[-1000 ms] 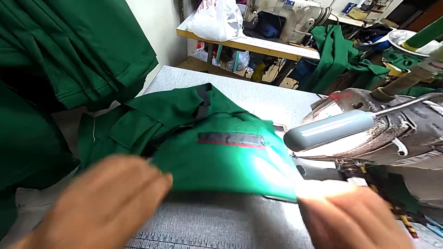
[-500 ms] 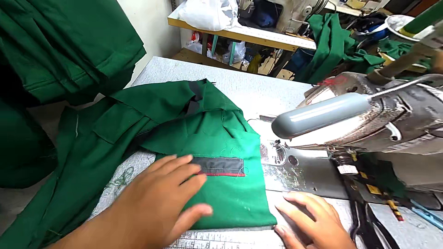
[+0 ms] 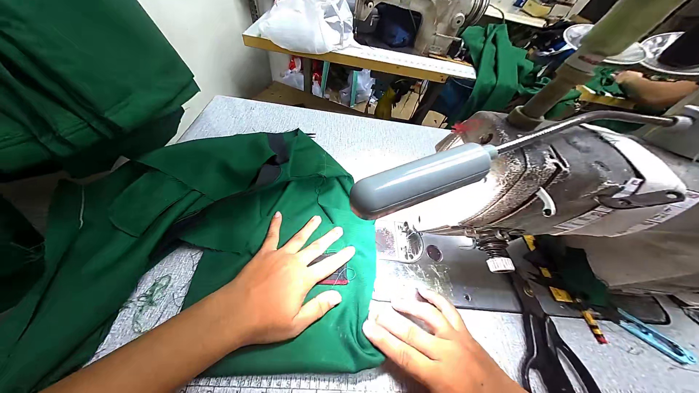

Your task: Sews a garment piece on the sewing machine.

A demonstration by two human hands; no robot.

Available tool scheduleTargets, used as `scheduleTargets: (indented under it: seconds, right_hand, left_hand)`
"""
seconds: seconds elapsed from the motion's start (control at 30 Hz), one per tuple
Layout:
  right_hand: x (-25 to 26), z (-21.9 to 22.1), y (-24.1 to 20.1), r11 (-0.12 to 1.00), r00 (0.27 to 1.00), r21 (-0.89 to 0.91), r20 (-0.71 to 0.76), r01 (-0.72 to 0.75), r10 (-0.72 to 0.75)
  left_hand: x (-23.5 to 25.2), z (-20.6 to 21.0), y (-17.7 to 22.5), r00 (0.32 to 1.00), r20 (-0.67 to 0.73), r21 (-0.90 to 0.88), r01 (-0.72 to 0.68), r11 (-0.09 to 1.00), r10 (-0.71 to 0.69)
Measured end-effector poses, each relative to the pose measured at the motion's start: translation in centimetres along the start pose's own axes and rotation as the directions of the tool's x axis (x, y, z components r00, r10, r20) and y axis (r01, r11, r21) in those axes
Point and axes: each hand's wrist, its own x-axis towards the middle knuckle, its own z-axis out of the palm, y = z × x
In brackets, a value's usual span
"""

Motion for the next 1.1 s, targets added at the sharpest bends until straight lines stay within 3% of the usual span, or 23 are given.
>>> scheduleTargets:
  seconds: [0.1,0.23,0.37,0.43,0.53,0.63,0.9,1.1]
  right_hand:
    - [0.2,0.1,-0.2,1.0,1.0,-0.004,0.0,0.005,-0.005]
    - [1.5,0.1,-0.6,0.985,1.0,0.171,0.007,0.023,-0.024]
    - [3.3,-0.1,-0.9,0.948,0.986,0.28,0.02,0.152,-0.164]
    - [3.5,-0.3,-0.5,0.928,0.986,0.334,-0.065,0.165,-0.152]
    - [3.4,0.0,0.9,0.996,0.962,0.081,-0.269,-0.021,0.042]
    - [3.3,1.2,2.3,0.987,0.968,-0.121,-0.24,-0.106,0.074]
    - [4.2,1.7,2.3,0.957,0.931,-0.119,-0.29,-0.266,0.223]
    - [4.9,1.7,2.1,0.99,0.96,-0.022,-0.251,-0.137,0.127]
  left_hand:
    - [-0.3,0.1,-0.1,1.0,-0.022,0.015,0.011,1.0,-0.011]
    - [-0.6,0.2,-0.1,0.998,-0.057,0.04,0.025,0.999,-0.023]
    - [-0.7,0.7,-0.3,0.996,-0.094,0.042,0.011,0.999,-0.007]
    - [-0.6,0.7,-0.2,0.995,-0.095,0.034,0.01,0.999,-0.007]
    - [-0.6,0.6,-0.2,0.997,-0.075,0.038,0.024,0.999,-0.021]
    - [-0.7,0.5,-0.1,0.997,-0.081,0.049,0.024,0.998,-0.02]
    - [-0.7,0.4,0.1,0.997,-0.063,0.055,0.039,0.998,-0.035]
    - [-0.7,0.3,0.0,0.998,-0.052,0.036,0.038,0.999,-0.036]
